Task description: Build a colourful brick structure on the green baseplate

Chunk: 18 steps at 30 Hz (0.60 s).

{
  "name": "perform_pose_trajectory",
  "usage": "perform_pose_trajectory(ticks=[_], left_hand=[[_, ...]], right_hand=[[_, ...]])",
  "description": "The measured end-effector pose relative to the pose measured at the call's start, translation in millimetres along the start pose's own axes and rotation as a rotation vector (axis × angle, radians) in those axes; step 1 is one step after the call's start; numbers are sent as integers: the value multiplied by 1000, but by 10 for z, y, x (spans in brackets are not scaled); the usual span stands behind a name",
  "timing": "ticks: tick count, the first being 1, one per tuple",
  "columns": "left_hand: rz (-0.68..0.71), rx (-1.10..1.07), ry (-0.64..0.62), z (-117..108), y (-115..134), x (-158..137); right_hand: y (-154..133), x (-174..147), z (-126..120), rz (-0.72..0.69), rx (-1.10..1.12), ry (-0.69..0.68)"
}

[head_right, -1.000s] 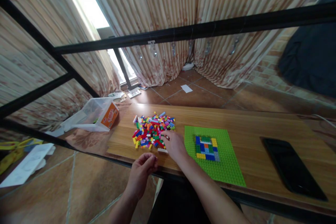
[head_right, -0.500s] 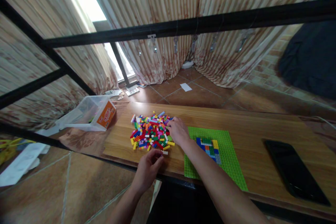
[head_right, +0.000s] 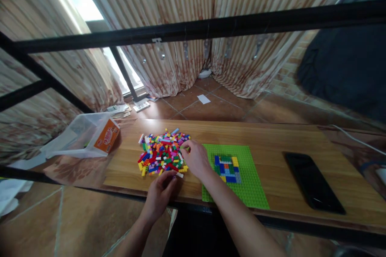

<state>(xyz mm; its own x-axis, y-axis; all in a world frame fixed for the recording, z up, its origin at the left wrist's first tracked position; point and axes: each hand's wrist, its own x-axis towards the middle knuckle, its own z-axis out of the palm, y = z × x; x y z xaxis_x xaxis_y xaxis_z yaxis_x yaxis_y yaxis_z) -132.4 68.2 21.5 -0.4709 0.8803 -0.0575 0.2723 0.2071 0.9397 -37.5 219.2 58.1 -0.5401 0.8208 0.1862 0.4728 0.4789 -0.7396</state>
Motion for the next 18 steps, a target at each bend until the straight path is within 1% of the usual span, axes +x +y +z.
perform_pose_trajectory(ticks=[3,5,8,10,12,14,16,18], left_hand=[[4,2,2,-10,-44,6],[9,2,5,-13,-48,13],[27,19,-11,-23,-35,18],[38,38,-43,-33,-23,19],[47,62,-74,-40,-13,21],[52,91,-85,-43,-8,22],[48,115,-75,-42,-9,22],[42,123,-70,-39,-13,18]], right_hand=[[-11,-313,-91,64,246,33],[62,-533,-170,88,315,79],[291,-808,-346,152,362,161],[493,-926,-500,199,378,197],[695,-982,-667,231,333,236],[864,-977,-826,243,232,267],[978,-922,-956,236,122,271],[1037,-835,-1045,213,37,244]])
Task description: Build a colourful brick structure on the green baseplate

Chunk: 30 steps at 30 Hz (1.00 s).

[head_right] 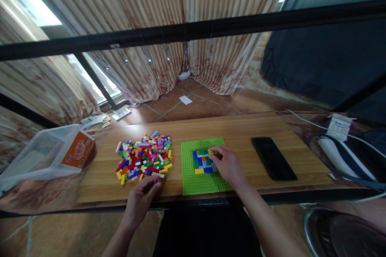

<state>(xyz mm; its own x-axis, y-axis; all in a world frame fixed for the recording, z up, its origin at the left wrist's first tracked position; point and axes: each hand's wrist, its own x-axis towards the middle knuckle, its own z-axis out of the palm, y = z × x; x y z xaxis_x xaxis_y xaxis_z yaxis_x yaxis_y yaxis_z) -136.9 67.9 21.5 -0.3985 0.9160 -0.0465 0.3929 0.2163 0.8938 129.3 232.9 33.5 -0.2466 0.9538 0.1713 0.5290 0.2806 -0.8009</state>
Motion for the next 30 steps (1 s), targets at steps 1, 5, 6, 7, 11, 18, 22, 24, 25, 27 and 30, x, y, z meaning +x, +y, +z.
perform_pose_trajectory(ticks=[1,5,6,7,11,18,22,24,25,27,30], left_hand=[[-1,0,0,1,-2,-3],[4,-2,-6,6,-9,-9],[4,-5,-6,8,-9,-8],[1,-9,-8,10,-9,-7],[-19,-31,-26,14,-5,2],[-35,-50,-63,5,-22,0],[-42,-46,-52,4,-7,-1],[-38,-37,-45,3,-4,0],[-35,-34,-46,2,-4,0],[-31,-35,-56,0,-9,0],[-27,-41,-59,-1,-10,-3]], right_hand=[[2,55,-17,-18,-30,-18],[-17,234,-30,-80,-102,-137],[-16,268,-30,-88,-119,-161],[-12,300,-31,-90,-139,-179],[5,408,-38,-86,-208,-230],[-39,535,-36,-83,-307,-370],[-63,565,-41,-59,-365,-406],[-84,578,-42,-37,-394,-422],[-98,585,-41,-23,-414,-432],[-132,604,-37,2,-462,-459],[-185,636,-28,21,-516,-488]])
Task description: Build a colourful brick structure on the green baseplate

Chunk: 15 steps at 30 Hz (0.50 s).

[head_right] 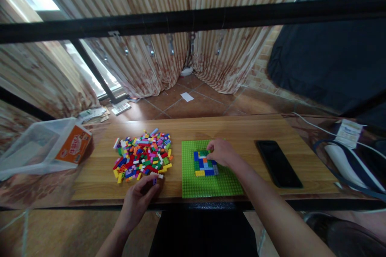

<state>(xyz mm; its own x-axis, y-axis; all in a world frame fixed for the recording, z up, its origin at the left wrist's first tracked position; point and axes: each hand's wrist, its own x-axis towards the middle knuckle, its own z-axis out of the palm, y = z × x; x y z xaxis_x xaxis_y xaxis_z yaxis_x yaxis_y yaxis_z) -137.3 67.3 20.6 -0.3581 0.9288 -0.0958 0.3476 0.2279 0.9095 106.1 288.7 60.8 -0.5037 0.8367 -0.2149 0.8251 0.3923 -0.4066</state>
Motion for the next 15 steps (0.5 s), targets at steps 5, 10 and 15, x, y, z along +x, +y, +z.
perform_pose_trajectory(ticks=[5,10,15], left_hand=[[4,0,11,-5,47,-7],[41,8,50,-23,99,-53],[149,13,91,98,236,-43]], right_hand=[[-29,10,-6,2,-12,-18],[92,-79,30,-50,108,145],[361,-255,137,56,346,393]])
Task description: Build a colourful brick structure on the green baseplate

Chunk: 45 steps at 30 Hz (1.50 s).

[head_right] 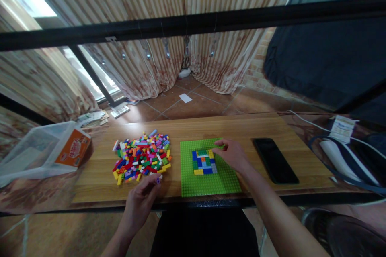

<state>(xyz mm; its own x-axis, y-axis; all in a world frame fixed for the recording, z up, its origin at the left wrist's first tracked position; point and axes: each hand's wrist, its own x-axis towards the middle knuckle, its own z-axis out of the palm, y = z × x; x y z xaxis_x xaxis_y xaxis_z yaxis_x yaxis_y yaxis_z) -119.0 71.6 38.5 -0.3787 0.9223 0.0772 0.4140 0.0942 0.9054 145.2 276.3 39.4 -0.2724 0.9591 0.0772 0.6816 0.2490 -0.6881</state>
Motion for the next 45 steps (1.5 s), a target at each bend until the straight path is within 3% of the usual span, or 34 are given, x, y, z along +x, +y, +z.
perform_pose_trajectory(ticks=[3,7,11,15,30,35,39,45], left_hand=[[123,7,-34,218,174,163],[213,19,-44,613,375,503],[195,43,-52,963,411,738],[151,79,-29,1139,349,800],[146,97,-7,1168,295,823],[17,-115,-11,1059,279,778],[66,-63,10,925,237,657],[150,102,25,904,143,511]], right_hand=[[177,-160,40,73,61,111],[296,-360,138,-45,48,216],[304,-430,183,-115,60,276],[301,-419,181,-110,86,255],[285,-421,175,-100,138,244],[278,-422,183,-93,136,255],[291,-410,187,-91,160,255],[258,-273,181,116,265,189]])
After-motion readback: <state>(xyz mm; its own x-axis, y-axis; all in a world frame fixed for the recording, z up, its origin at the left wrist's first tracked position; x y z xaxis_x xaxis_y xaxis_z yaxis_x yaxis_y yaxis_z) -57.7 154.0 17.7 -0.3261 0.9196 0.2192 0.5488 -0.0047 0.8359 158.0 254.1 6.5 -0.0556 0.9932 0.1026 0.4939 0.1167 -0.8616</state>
